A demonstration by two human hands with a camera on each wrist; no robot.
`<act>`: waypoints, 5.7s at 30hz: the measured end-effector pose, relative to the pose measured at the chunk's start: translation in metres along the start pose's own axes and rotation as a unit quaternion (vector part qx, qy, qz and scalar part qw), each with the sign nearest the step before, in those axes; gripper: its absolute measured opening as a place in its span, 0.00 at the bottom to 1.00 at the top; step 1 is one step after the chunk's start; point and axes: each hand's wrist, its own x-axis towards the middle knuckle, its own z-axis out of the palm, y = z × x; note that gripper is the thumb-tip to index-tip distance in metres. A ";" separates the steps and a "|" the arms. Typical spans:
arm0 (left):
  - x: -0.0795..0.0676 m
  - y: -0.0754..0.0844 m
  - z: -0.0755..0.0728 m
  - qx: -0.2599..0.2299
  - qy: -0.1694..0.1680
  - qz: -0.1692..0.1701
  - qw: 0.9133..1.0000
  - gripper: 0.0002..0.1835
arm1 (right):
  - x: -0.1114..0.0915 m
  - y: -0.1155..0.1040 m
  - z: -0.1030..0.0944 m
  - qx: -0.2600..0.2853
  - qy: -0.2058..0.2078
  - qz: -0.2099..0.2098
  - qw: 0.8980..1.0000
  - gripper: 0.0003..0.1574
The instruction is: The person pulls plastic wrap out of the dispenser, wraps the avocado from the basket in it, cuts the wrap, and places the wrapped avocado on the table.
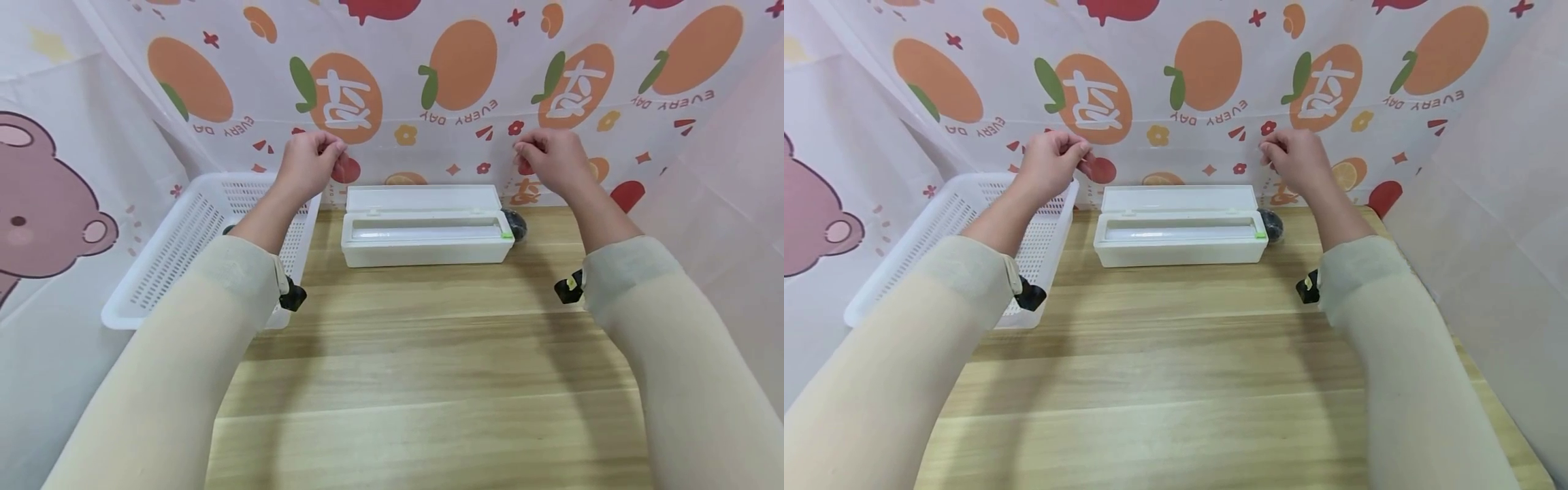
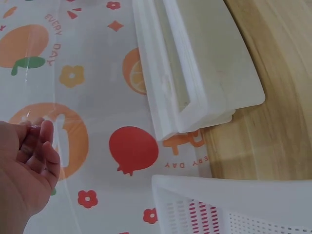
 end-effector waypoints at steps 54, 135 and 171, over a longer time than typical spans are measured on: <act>-0.001 0.045 -0.034 -0.083 0.090 0.062 0.991 0.14 | -0.004 -0.036 -0.052 0.004 0.084 -0.047 0.995 0.25; -0.034 0.116 -0.073 -0.265 0.225 0.178 0.921 0.08 | -0.036 -0.099 -0.086 0.404 0.228 -0.172 0.869 0.12; -0.241 -0.076 0.056 -0.258 -0.354 -0.082 0.895 0.16 | -0.230 0.090 0.120 0.366 -0.386 0.065 0.844 0.20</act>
